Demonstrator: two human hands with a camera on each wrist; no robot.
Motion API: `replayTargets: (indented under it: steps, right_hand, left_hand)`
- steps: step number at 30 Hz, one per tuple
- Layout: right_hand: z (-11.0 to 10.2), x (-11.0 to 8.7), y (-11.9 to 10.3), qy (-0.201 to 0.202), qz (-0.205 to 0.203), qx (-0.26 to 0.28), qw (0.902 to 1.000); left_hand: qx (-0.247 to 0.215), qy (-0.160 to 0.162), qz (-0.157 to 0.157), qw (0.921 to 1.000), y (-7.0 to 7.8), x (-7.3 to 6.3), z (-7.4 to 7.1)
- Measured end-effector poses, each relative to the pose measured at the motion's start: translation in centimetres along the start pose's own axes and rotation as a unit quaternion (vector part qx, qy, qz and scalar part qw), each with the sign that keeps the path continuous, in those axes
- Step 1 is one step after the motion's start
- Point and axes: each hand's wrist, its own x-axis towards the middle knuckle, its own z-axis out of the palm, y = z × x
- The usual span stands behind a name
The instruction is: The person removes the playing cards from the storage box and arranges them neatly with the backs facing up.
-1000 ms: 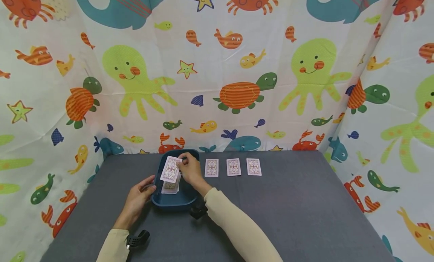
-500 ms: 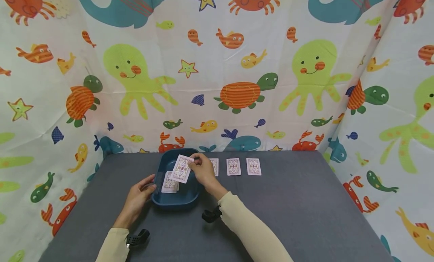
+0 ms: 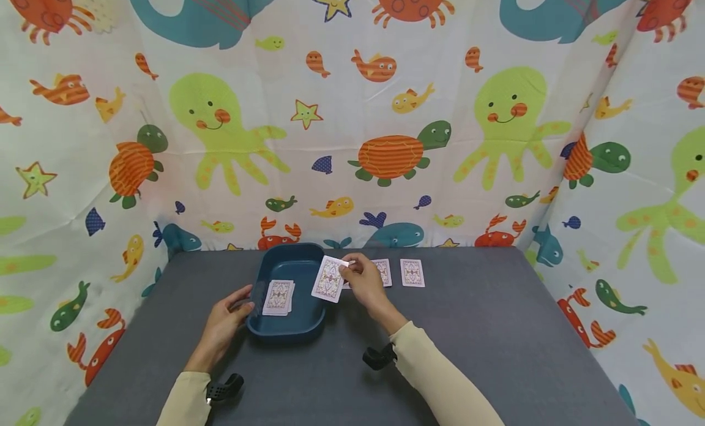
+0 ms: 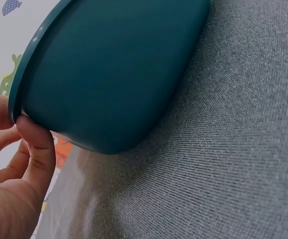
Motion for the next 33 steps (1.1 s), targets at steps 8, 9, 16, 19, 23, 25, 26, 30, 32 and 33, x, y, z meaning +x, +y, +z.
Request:
replayTargets:
  steps: [8,9,16,19,23,25,26,30,32,33]
  right_hand:
    - [-2.8,-0.4,1.3,0.023,-0.027,-0.017,0.9992]
    - [-3.1,-0.4,1.5,0.024,-0.031,-0.017,0.9991]
    - [-5.5,-0.5,2.3,0.031,-0.008,-0.027,0.9991]
    - [-6.5,-0.5,2.7,0.032,0.002,-0.035,0.9989]
    - [-7.8,-0.6,3.1,0.033,0.009,-0.045,0.9984]
    - [-8.4,-0.7,3.2,0.034,0.009,-0.047,0.9983]
    - [-8.7,-0.7,3.2,0.034,0.009,-0.047,0.9983]
    - [-9.9,-0.7,3.3,0.036,0.009,-0.047,0.9982]
    - [-10.5,-0.7,3.5,0.037,0.014,-0.048,0.9980]
    - [-10.8,-0.7,3.6,0.039,0.018,-0.051,0.9978]
  left_hand:
    - [-0.008,0.003,0.006,0.9999,0.2,-0.2,0.0]
    - [-0.010,0.003,0.006,0.9999,0.2,-0.2,0.0]
    - [-0.012,0.001,-0.001,0.9999,0.1,-0.1,0.1]
    - [-0.010,0.001,0.001,0.9999,0.0,-0.1,0.1]
    - [-0.008,0.001,0.002,1.0000,0.1,-0.2,0.2]
    - [-0.007,0.001,0.002,1.0000,0.1,-0.2,0.2]
    - [-0.007,0.002,0.001,1.0000,0.2,-0.2,0.2]
    - [-0.008,0.002,0.004,1.0000,0.3,-0.2,0.2]
    - [-0.009,0.001,0.004,1.0000,0.3,-0.2,0.2]
    - [-0.009,0.000,0.005,0.9999,0.3,-0.2,0.2]
